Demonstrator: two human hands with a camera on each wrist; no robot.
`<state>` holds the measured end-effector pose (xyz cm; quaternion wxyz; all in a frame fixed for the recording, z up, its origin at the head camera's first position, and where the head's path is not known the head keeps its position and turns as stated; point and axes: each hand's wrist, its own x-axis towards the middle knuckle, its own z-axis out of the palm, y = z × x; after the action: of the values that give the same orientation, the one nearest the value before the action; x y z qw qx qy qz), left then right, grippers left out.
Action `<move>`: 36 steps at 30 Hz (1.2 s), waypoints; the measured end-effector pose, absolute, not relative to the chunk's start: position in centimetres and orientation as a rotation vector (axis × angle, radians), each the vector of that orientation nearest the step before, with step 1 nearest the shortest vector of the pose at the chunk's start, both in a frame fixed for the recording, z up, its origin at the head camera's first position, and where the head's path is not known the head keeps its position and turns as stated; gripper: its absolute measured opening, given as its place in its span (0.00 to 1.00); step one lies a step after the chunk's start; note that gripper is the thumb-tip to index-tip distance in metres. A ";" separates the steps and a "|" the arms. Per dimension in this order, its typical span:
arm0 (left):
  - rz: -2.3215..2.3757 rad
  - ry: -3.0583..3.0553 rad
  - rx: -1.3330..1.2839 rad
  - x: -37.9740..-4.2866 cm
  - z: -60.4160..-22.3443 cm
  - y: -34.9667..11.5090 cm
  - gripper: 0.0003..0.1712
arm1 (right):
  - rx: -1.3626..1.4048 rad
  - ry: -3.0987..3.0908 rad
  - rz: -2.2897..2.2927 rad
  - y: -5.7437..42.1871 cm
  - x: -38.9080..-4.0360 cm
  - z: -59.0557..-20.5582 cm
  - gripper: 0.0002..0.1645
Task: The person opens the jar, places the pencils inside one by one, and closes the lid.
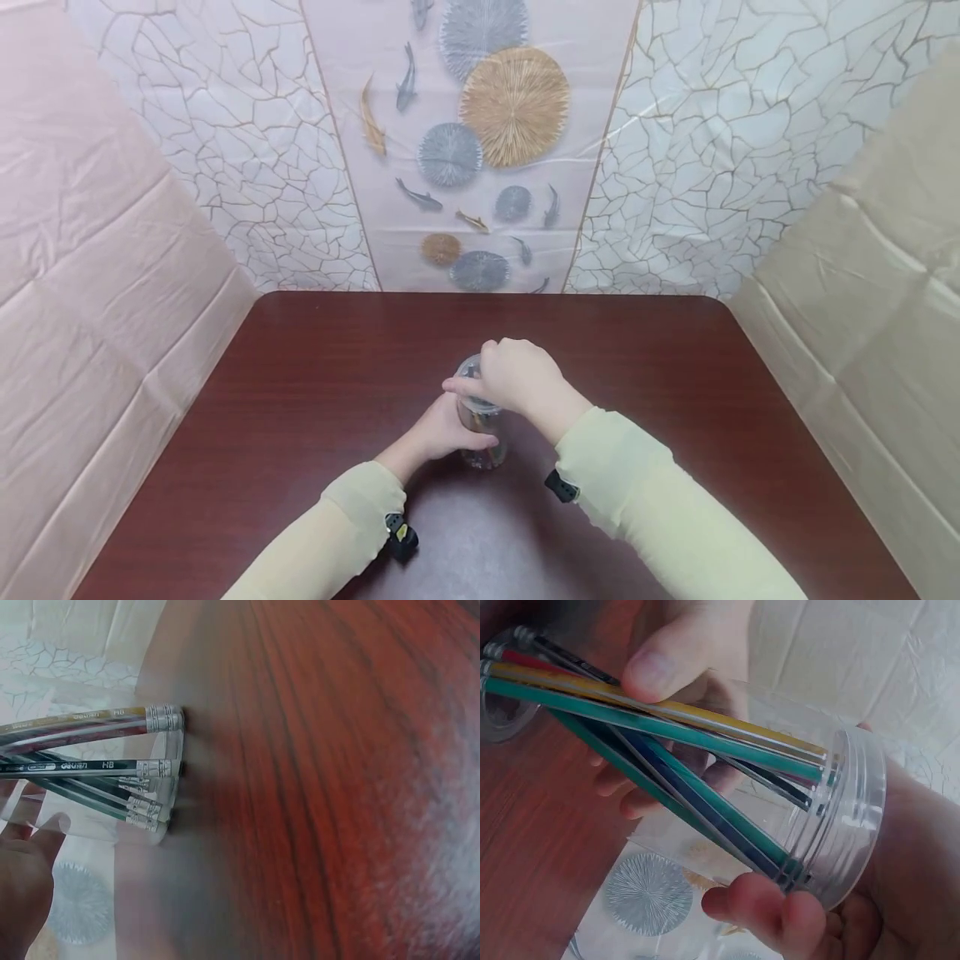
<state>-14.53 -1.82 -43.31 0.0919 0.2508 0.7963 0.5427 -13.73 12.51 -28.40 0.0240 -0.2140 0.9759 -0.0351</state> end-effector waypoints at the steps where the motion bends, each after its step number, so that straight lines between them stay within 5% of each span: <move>1: 1.613 2.363 0.730 -14.5 -43.3 -1.9 0.55 | -0.654 3.025 -0.105 12.6 -13.7 -28.4 0.38; 9: 1.637 2.373 0.634 -14.3 -43.3 -2.0 0.54 | -0.656 3.085 -0.136 13.5 -13.3 -29.0 0.33; 14: 1.641 2.390 0.645 -14.4 -43.3 -1.9 0.55 | -0.677 3.131 -0.082 14.1 -13.2 -28.6 0.45; 22: 1.600 2.408 0.644 -14.7 -43.4 -1.9 0.55 | -1.236 2.897 0.013 14.2 -13.7 -25.9 0.53; 36: 1.591 2.356 0.658 -14.8 -43.4 -2.2 0.58 | -1.272 2.730 -0.033 13.3 -14.2 -26.2 0.37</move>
<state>-14.76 -2.16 -43.36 0.1112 0.2242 0.8023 0.5419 -14.16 13.35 -26.20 0.0647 -0.4214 0.9045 -0.0110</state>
